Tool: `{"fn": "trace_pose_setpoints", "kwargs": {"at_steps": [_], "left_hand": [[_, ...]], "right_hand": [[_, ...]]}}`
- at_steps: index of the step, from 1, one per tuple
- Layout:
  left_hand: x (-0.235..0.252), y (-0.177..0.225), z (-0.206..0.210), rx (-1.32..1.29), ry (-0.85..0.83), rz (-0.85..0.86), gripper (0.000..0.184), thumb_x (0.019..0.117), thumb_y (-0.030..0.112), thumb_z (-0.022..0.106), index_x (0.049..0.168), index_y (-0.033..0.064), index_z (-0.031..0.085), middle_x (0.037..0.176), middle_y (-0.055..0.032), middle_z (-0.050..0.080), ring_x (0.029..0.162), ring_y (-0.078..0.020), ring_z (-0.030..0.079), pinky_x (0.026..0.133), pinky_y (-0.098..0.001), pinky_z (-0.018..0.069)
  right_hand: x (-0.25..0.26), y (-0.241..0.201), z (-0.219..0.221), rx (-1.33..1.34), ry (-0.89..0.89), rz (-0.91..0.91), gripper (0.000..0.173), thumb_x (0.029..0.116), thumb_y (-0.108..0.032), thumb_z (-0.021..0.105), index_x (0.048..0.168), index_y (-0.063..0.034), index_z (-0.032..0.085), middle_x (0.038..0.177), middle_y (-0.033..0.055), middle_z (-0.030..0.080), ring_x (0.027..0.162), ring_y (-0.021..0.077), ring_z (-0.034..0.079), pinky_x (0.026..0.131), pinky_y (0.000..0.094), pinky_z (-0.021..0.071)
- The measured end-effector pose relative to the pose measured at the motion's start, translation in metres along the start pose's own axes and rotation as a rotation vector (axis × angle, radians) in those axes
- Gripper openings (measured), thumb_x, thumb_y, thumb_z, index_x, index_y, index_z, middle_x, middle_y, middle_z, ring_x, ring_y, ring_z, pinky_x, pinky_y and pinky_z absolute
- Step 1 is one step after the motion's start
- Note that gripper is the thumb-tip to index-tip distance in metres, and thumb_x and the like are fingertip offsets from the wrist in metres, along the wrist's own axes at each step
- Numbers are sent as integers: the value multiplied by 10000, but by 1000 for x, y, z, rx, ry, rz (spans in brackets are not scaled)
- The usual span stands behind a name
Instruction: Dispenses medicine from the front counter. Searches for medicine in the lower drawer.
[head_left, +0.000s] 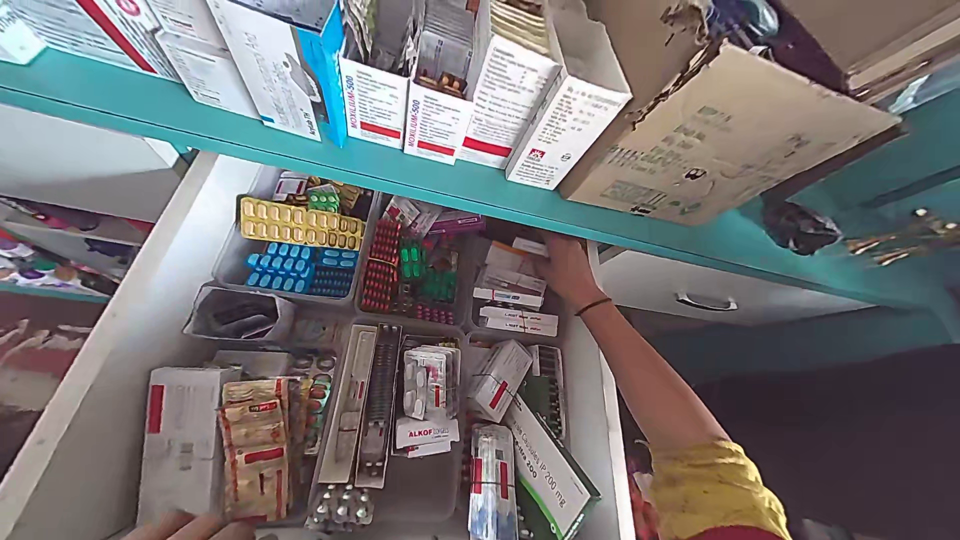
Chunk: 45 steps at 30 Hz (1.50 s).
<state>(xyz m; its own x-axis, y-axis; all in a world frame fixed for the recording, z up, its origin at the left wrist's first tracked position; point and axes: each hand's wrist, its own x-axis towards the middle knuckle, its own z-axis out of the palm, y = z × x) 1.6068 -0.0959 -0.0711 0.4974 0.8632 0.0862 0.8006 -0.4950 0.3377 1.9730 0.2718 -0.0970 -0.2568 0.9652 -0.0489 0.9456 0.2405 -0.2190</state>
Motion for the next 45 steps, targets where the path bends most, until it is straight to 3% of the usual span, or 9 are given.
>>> {"fn": "trace_pose_setpoints", "kwargs": {"at_steps": [5, 9, 13, 17, 20, 23, 27, 36, 45], "left_hand": [[50, -14, -13, -77, 24, 153, 265, 1041, 195, 545, 971, -6, 703, 939, -200, 731, 893, -370, 721, 752, -474, 575], [83, -16, 8, -135, 244, 93, 385, 1058, 398, 510, 1216, 72, 640, 1233, -172, 699, 1135, -282, 678, 880, -359, 551], [108, 1, 29, -189, 367, 41, 710, 957, 624, 574, 1445, 117, 474, 1454, -166, 568, 1226, -211, 626, 856, -299, 549], [109, 8, 45, -164, 406, 91, 424, 1025, 307, 543, 1352, 38, 551, 1209, -165, 719, 1064, -196, 717, 832, -270, 567], [98, 5, 48, -239, 406, 55, 307, 1025, 225, 552, 1242, 22, 632, 1142, -158, 743, 1057, -168, 717, 894, -230, 542], [98, 1, 47, -307, 457, 79, 320, 1042, 241, 551, 1279, 37, 618, 1196, -142, 731, 1137, -124, 683, 956, -194, 506], [99, 1, 43, -302, 458, 206, 319, 1057, 230, 533, 1317, 57, 593, 1265, -157, 700, 1231, -153, 642, 1023, -220, 478], [96, 3, 41, -310, 404, 212, 317, 1069, 234, 504, 1325, 62, 581, 1268, -175, 697, 1214, -180, 657, 993, -243, 499], [97, 4, 42, -317, 413, 214, 303, 1059, 217, 528, 1308, 61, 597, 1249, -159, 710, 1206, -171, 661, 1000, -232, 494]], "right_hand": [[-61, -22, -20, -124, 178, -143, 332, 953, -1, 640, 1285, -10, 637, 1119, 276, 687, 992, 498, 683, 753, 663, 535], [-123, -48, -22, -234, 539, -627, 234, 950, -51, 585, 1120, -32, 744, 1151, 159, 752, 1073, 351, 722, 833, 489, 580], [-174, -94, -24, -112, 374, -1080, 232, 1069, -120, 458, 1154, -120, 674, 1134, 86, 761, 1059, 247, 717, 910, 376, 551], [-184, -121, -16, 220, 179, -1281, 217, 1057, -103, 513, 1169, -33, 685, 1128, 137, 757, 1036, 246, 729, 894, 330, 577], [-158, -113, -24, 264, 245, -1044, 488, 1052, -455, 504, 1111, -17, 710, 1051, 99, 772, 995, 181, 744, 862, 316, 593], [-99, -79, -35, -25, 119, -517, 308, 1038, -238, 561, 1101, 18, 719, 906, 178, 725, 785, 333, 727, 642, 498, 585], [-2, -24, -17, -124, -231, -14, 321, 1048, -96, 526, 1294, 100, 588, 1222, 350, 624, 1178, 534, 595, 958, 686, 460], [31, 20, 8, -10, -215, -87, 657, 913, -62, 743, 1508, -2, 469, 1484, 298, 497, 1415, 467, 434, 1167, 633, 306], [23, 19, 6, -54, -70, -74, 577, 841, -183, 842, 1337, 22, 632, 1351, 325, 592, 1306, 506, 530, 1082, 684, 383]]}}
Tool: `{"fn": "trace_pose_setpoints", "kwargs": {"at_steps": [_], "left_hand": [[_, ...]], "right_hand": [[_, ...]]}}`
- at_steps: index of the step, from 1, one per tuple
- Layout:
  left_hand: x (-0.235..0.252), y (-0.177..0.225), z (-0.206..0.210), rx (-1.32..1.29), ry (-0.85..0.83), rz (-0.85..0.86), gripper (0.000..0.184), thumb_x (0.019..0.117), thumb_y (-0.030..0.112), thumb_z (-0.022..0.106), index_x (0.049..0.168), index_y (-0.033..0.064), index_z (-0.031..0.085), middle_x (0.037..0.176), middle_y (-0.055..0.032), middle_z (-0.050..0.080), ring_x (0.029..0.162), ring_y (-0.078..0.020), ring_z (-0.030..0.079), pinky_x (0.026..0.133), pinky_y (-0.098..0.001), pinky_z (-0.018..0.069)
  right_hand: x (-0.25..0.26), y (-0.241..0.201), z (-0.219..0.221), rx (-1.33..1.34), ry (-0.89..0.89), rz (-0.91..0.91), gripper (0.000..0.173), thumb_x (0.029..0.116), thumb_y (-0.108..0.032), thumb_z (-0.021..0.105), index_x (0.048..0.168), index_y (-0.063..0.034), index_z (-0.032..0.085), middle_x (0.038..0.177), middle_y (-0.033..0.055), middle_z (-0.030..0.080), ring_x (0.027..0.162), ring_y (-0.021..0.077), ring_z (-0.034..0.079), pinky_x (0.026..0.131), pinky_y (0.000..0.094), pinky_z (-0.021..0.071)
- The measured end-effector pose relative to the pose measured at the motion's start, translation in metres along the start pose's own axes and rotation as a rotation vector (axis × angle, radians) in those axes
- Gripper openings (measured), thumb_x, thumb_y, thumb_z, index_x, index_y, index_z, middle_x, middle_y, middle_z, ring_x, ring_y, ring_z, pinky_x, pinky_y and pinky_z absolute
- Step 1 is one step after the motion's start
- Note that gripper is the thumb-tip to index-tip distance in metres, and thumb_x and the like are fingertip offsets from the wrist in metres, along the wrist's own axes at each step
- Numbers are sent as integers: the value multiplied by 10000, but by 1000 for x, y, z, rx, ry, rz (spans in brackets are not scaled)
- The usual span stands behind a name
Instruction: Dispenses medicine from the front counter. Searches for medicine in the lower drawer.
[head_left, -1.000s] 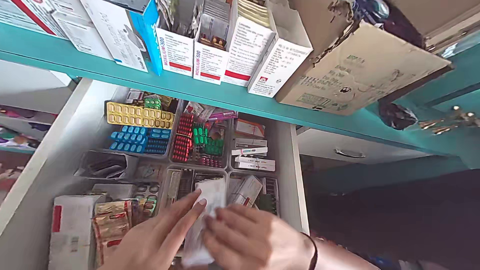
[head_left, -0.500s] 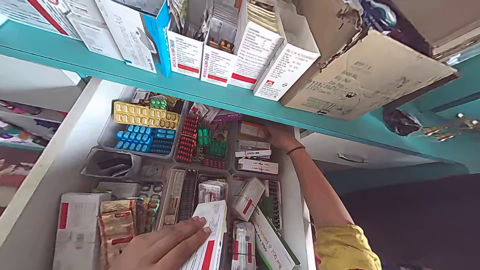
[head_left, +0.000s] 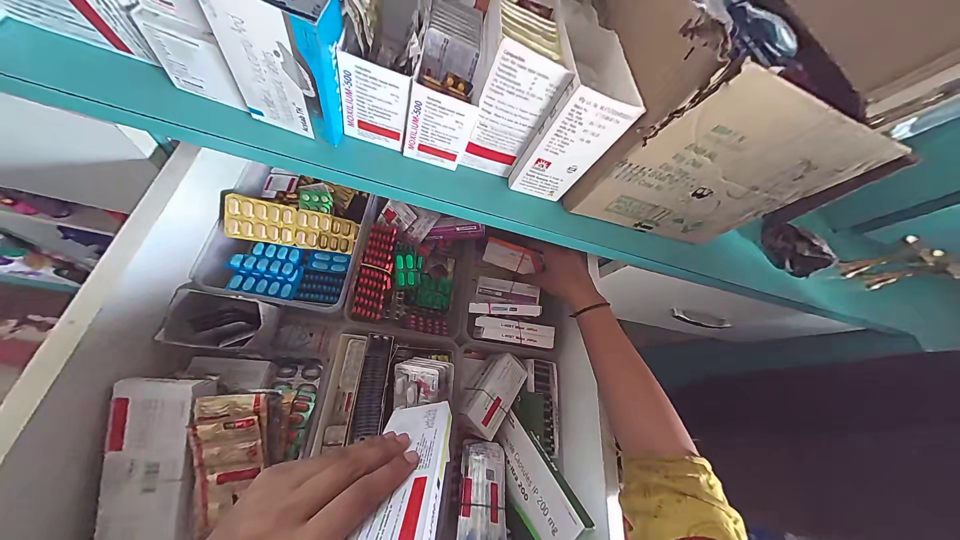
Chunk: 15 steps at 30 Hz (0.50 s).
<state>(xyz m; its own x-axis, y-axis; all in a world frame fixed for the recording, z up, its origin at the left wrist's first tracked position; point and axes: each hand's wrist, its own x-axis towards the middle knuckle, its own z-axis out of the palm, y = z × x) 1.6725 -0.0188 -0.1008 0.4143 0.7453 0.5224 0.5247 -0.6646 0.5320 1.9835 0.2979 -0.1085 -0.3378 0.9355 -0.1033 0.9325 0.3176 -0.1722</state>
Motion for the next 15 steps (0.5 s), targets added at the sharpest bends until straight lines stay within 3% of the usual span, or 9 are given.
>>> {"fn": "trace_pose_setpoints", "kwargs": {"at_steps": [3, 7, 10, 15], "left_hand": [[-1, 0, -1, 4, 6, -3, 306, 1064, 221, 516, 1314, 65, 599, 1249, -158, 711, 1203, -174, 663, 989, -239, 501], [-1, 1, -2, -6, 4, 6, 287, 1070, 200, 499, 1305, 69, 600, 1244, -164, 710, 1186, -178, 670, 967, -240, 508], [0, 2, -3, -19, -3, 13, 268, 1074, 174, 489, 1287, 65, 609, 1229, -171, 715, 1171, -185, 679, 952, -240, 516], [2, 3, -8, -46, -48, 5, 274, 1071, 166, 497, 1289, 48, 615, 1229, -194, 710, 1173, -201, 680, 961, -247, 514]], "right_hand": [[-2, 1, 2, 22, 41, 14, 606, 827, -202, 854, 1340, 25, 624, 1351, 334, 585, 1299, 519, 528, 1062, 700, 394], [-9, -8, -2, 30, 139, 17, 621, 885, -280, 797, 1354, 73, 595, 1374, 365, 554, 1335, 534, 492, 1068, 711, 374], [-8, -12, -4, -20, 136, 72, 568, 908, -226, 773, 1362, 67, 598, 1394, 358, 546, 1360, 521, 478, 1097, 686, 358], [-5, -16, -4, -142, 106, 80, 507, 935, -199, 733, 1374, 24, 608, 1413, 339, 546, 1380, 526, 455, 1097, 719, 322]]}}
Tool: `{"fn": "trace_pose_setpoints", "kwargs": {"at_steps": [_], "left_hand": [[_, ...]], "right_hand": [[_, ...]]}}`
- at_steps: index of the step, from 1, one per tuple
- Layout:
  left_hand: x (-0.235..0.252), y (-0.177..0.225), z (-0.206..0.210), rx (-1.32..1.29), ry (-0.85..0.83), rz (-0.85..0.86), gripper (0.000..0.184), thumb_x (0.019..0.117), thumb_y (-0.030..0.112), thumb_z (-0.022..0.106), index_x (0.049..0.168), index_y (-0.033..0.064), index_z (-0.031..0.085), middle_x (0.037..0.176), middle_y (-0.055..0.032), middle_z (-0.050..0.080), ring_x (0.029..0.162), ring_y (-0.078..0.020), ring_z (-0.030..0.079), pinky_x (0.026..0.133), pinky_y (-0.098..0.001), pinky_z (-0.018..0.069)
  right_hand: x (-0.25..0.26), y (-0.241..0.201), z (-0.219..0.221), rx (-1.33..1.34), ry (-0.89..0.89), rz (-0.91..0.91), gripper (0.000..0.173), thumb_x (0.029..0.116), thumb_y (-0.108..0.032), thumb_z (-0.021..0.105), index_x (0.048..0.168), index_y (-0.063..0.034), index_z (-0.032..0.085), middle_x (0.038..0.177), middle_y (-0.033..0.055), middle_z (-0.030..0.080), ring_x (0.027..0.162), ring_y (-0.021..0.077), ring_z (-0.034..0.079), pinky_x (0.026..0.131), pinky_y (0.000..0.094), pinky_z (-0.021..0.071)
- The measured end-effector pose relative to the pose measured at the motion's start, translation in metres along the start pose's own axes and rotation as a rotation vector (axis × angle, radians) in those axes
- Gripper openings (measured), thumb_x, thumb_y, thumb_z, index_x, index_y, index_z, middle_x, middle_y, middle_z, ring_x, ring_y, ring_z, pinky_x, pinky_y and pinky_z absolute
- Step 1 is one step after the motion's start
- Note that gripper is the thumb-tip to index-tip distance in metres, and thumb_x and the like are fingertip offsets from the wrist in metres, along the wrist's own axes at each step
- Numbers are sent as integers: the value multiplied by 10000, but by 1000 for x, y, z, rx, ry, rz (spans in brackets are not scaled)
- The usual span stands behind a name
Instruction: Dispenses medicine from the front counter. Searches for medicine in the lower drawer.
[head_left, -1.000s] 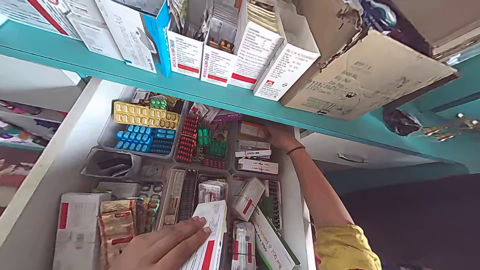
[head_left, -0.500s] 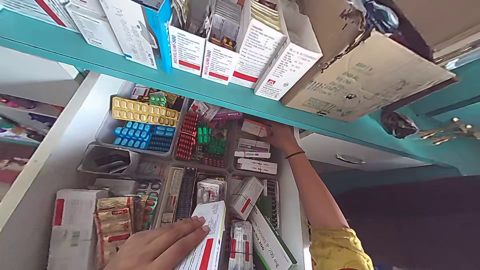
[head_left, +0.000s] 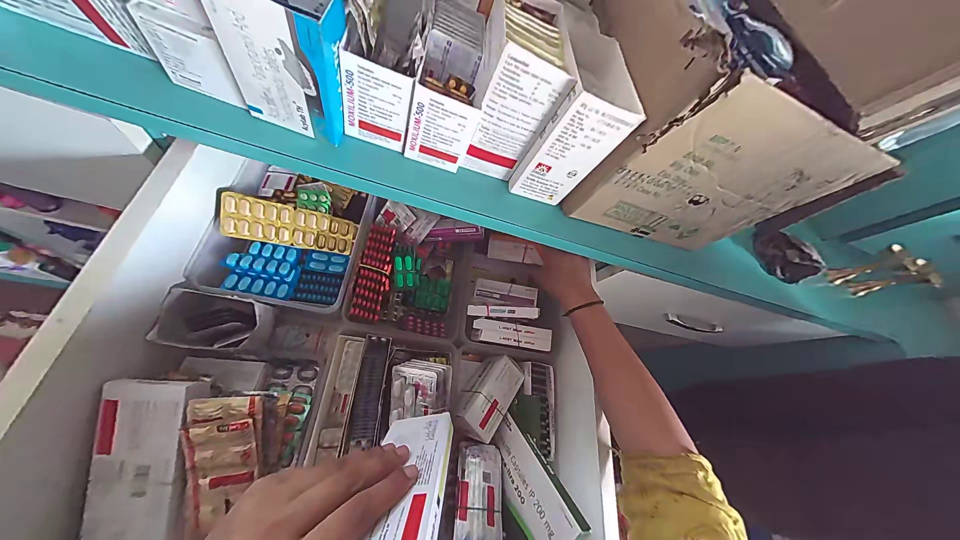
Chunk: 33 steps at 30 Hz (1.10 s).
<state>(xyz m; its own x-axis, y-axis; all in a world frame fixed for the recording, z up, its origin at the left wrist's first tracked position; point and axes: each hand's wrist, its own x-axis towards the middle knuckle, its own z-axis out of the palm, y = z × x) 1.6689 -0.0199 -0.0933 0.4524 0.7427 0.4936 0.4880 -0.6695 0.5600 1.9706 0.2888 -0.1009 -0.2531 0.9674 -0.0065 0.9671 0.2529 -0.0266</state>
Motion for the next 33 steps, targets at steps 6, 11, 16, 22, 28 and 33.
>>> {"fn": "trace_pose_setpoints", "kwargs": {"at_steps": [6, 11, 16, 22, 28, 33], "left_hand": [[-1, 0, 0, -22, -5, -5, 277, 1071, 167, 496, 1290, 41, 611, 1228, -197, 710, 1179, -208, 679, 980, -256, 510], [0, 0, -2, -34, -23, -2, 277, 1069, 152, 496, 1296, 34, 602, 1235, -209, 705, 1182, -215, 678, 986, -258, 508], [0, 0, -1, -41, -13, -2, 272, 1066, 147, 501, 1287, 28, 605, 1227, -214, 706, 1179, -215, 679, 985, -255, 509], [0, 0, 0, -40, -20, -4, 277, 1074, 163, 488, 1291, 35, 603, 1237, -204, 705, 1187, -207, 675, 990, -255, 505], [0, 1, -2, -35, -29, -10, 274, 1075, 163, 486, 1294, 43, 599, 1234, -205, 705, 1179, -214, 679, 971, -263, 514], [0, -1, -5, -22, -25, -1, 272, 1080, 153, 478, 1301, 44, 594, 1241, -209, 700, 1175, -218, 680, 965, -270, 521]], "right_hand": [[2, 2, 14, -93, 196, -6, 328, 1002, -185, 622, 1230, 40, 688, 1292, 340, 626, 1269, 534, 558, 1012, 739, 393], [12, -1, 19, -28, -133, -64, 327, 1028, -206, 601, 1198, 59, 688, 1288, 320, 628, 1266, 497, 566, 1033, 668, 423], [25, 4, 26, 95, -352, -140, 383, 975, -126, 675, 1326, 27, 647, 1406, 319, 554, 1358, 498, 475, 1151, 625, 324], [27, -5, 29, 35, -346, -189, 528, 894, -70, 747, 1406, -112, 625, 1339, 255, 638, 1294, 495, 548, 1081, 691, 385], [31, -20, 31, -232, -337, -273, 569, 917, -36, 706, 1458, -150, 573, 1281, 291, 647, 1248, 531, 563, 1016, 718, 419], [28, -8, 32, -280, -225, -311, 473, 1012, 5, 524, 1446, -169, 593, 1259, 289, 657, 1231, 512, 587, 997, 680, 457]]}}
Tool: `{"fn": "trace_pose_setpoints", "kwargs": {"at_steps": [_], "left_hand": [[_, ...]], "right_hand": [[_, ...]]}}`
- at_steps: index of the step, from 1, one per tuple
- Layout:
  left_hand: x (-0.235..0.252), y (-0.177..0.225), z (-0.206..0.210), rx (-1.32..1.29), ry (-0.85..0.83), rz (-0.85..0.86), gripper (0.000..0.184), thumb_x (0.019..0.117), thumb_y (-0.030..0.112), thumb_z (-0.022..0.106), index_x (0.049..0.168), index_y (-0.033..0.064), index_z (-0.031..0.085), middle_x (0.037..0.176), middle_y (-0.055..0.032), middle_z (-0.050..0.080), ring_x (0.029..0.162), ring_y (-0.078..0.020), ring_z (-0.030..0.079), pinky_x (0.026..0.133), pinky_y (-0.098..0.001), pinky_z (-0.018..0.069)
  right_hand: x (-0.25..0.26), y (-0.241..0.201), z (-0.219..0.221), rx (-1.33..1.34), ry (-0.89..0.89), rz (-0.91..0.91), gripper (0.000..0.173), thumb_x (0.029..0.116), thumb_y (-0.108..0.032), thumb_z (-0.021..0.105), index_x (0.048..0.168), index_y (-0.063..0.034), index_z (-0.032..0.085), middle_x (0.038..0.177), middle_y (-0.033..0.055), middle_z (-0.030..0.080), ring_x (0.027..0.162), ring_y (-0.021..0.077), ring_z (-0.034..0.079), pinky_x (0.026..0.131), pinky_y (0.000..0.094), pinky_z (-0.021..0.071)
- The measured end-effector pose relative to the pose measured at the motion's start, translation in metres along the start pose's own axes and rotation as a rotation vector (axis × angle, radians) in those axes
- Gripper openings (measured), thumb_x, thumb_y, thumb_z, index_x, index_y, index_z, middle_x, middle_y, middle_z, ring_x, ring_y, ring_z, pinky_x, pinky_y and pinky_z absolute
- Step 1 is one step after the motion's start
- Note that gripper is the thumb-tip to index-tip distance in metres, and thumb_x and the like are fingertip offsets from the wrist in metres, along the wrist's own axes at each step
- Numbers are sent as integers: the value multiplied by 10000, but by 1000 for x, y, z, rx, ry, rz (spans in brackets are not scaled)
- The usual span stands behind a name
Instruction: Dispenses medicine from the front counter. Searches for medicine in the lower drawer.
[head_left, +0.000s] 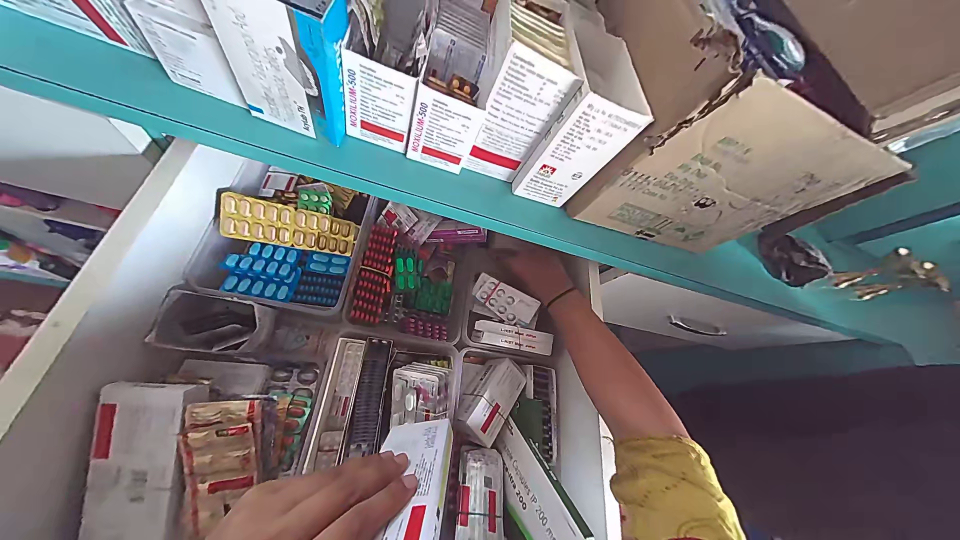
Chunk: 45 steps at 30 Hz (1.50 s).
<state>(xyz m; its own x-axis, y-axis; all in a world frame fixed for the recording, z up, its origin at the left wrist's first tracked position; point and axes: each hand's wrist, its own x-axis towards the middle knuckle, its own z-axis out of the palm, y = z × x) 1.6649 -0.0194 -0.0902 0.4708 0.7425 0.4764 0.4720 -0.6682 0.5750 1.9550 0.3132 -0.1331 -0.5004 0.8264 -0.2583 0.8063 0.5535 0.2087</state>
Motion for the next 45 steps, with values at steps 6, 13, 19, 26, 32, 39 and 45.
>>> {"fn": "trace_pose_setpoints", "kwargs": {"at_steps": [6, 13, 19, 26, 32, 39, 45], "left_hand": [[-1, 0, 3, -7, 25, 11, 266, 1087, 149, 465, 1289, 44, 601, 1229, -204, 705, 1172, -207, 683, 970, -261, 521], [-2, 0, 5, -5, 28, 19, 264, 1077, 141, 488, 1292, 38, 602, 1220, -203, 708, 1176, -208, 680, 989, -258, 511], [-3, 1, 4, -1, 28, 25, 267, 1081, 145, 477, 1292, 38, 601, 1224, -204, 707, 1182, -210, 677, 992, -258, 508], [-3, 1, 5, 13, 24, 34, 269, 1084, 149, 471, 1290, 43, 607, 1224, -202, 710, 1175, -209, 682, 981, -258, 514], [-2, 2, 6, 18, 21, 30, 266, 1088, 152, 461, 1287, 49, 606, 1227, -192, 711, 1175, -200, 681, 976, -249, 511], [-2, 2, 6, 8, 6, 36, 272, 1088, 148, 455, 1287, 40, 605, 1223, -198, 712, 1185, -209, 678, 995, -252, 504], [-2, 2, 8, 27, 18, 41, 262, 1087, 155, 462, 1278, 50, 608, 1220, -182, 714, 1176, -195, 679, 982, -240, 507]], "right_hand": [[-12, 9, -1, -9, 190, 37, 279, 1018, -92, 572, 1262, -53, 702, 1297, 281, 646, 1268, 477, 580, 1037, 666, 439], [-21, 5, -8, 63, 131, 97, 253, 1006, -108, 611, 1203, 15, 711, 1241, 318, 655, 1229, 520, 586, 1003, 700, 434], [-21, 7, -5, 70, 156, 100, 278, 1008, -140, 621, 1232, 1, 704, 1252, 309, 656, 1234, 516, 586, 1012, 693, 432], [-25, 21, -6, 593, 114, 164, 346, 1057, -175, 549, 1290, 61, 652, 1306, 294, 635, 1279, 446, 573, 1112, 605, 391], [-43, 17, -16, 867, 93, 159, 484, 1103, -310, 450, 1414, 45, 556, 1471, 244, 542, 1418, 361, 470, 1191, 545, 315], [-51, 23, -11, 839, -138, -52, 536, 883, -201, 805, 1340, 11, 625, 1289, 235, 655, 1207, 344, 626, 1059, 538, 463], [-54, 28, -7, 902, 280, 127, 456, 974, -143, 651, 1375, 58, 571, 1324, 257, 627, 1254, 333, 601, 1089, 518, 446]]}}
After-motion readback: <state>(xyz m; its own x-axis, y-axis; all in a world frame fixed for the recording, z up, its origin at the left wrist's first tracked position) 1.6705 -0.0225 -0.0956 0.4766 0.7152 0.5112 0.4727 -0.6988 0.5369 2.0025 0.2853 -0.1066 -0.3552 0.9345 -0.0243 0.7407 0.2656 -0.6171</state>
